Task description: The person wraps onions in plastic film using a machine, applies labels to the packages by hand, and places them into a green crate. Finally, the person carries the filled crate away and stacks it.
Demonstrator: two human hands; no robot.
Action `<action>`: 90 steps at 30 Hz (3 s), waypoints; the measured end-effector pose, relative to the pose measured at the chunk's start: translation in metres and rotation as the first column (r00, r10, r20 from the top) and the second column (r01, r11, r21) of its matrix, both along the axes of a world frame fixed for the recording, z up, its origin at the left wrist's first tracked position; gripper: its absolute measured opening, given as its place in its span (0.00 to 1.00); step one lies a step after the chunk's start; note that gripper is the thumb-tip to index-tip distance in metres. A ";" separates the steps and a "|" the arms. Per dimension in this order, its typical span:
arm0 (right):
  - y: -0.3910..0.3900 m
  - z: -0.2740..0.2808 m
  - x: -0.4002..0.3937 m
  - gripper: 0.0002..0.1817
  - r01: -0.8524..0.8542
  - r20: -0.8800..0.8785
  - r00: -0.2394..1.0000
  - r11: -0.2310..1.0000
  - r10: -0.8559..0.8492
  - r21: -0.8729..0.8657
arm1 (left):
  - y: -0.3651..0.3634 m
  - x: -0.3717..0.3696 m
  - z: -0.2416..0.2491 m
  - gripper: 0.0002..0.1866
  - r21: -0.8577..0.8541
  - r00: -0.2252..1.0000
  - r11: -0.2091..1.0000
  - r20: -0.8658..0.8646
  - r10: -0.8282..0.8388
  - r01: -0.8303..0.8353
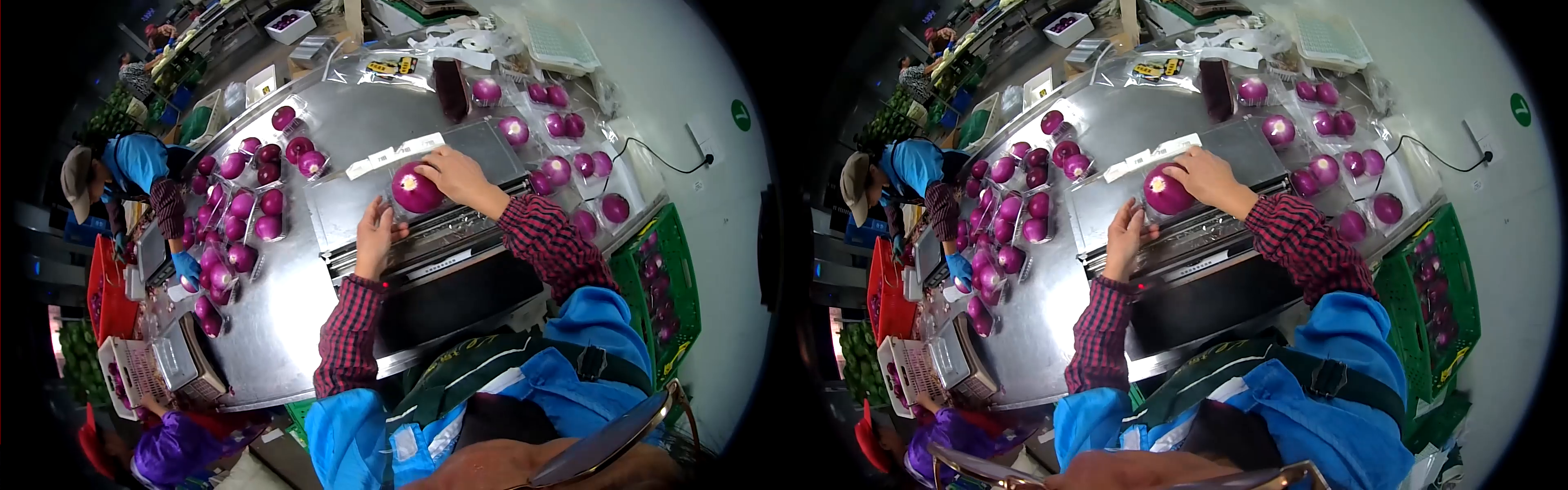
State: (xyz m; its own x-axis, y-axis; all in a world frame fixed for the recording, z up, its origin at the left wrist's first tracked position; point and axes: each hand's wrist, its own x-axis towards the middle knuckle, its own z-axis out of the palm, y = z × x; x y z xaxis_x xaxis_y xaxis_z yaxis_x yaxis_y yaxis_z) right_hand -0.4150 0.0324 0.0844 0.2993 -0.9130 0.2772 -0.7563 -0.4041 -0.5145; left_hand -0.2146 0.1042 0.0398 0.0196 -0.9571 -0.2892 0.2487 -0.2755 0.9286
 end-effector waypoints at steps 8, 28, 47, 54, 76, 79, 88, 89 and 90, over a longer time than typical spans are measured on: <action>0.090 0.000 -0.109 0.17 0.191 -0.219 0.951 0.972 -0.218 -0.139 | 0.081 0.054 0.033 0.21 -0.069 0.356 0.998 0.932 0.063 0.003; 0.017 0.099 -0.094 0.14 -0.750 0.989 -0.150 0.651 0.003 -0.116 | 0.053 0.069 0.120 0.10 -0.320 0.529 0.922 -0.756 -0.386 0.216; -0.004 0.017 -0.083 0.30 -0.547 0.578 0.816 0.309 -0.009 0.778 | 0.001 0.023 0.025 0.23 -0.027 0.902 0.929 0.251 -0.351 0.369; 0.112 0.012 -0.112 0.28 -0.508 0.493 0.848 -0.036 -0.193 0.860 | 0.117 -0.007 0.030 0.30 0.369 0.912 0.836 -0.207 -0.353 0.407; 0.241 -0.048 -0.137 0.12 0.249 0.412 0.612 0.659 -0.675 0.710 | 0.244 -0.016 -0.018 0.11 0.369 0.880 0.801 0.259 0.398 -0.471; 0.277 -0.089 -0.168 0.12 -0.012 0.246 0.623 0.306 -0.742 0.952 | 0.277 -0.027 -0.066 0.13 0.539 0.964 0.811 0.244 0.107 -0.227; 0.281 -0.086 -0.095 0.16 -0.793 0.619 0.381 0.102 -0.687 0.601 | 0.278 -0.093 -0.118 0.20 0.134 0.961 0.951 -0.033 -0.276 0.278; 0.275 -0.078 -0.096 0.17 -0.833 0.639 0.338 0.096 -0.690 0.544 | 0.275 -0.099 -0.106 0.19 0.184 0.972 0.955 -0.078 -0.221 0.232; 0.280 -0.064 -0.097 0.17 -0.866 0.644 0.300 0.083 -0.703 0.493 | 0.273 -0.104 -0.093 0.19 0.236 0.979 0.953 -0.120 -0.164 0.188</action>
State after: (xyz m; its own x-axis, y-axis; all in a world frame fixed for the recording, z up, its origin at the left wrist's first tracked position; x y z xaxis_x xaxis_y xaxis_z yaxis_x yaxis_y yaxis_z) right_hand -0.5123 0.3123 0.0201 0.7692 -0.4820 -0.4195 0.3293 0.8616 -0.3862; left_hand -0.3182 0.3772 -0.0530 -0.1829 -0.8420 -0.5075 0.2621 -0.5393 0.8003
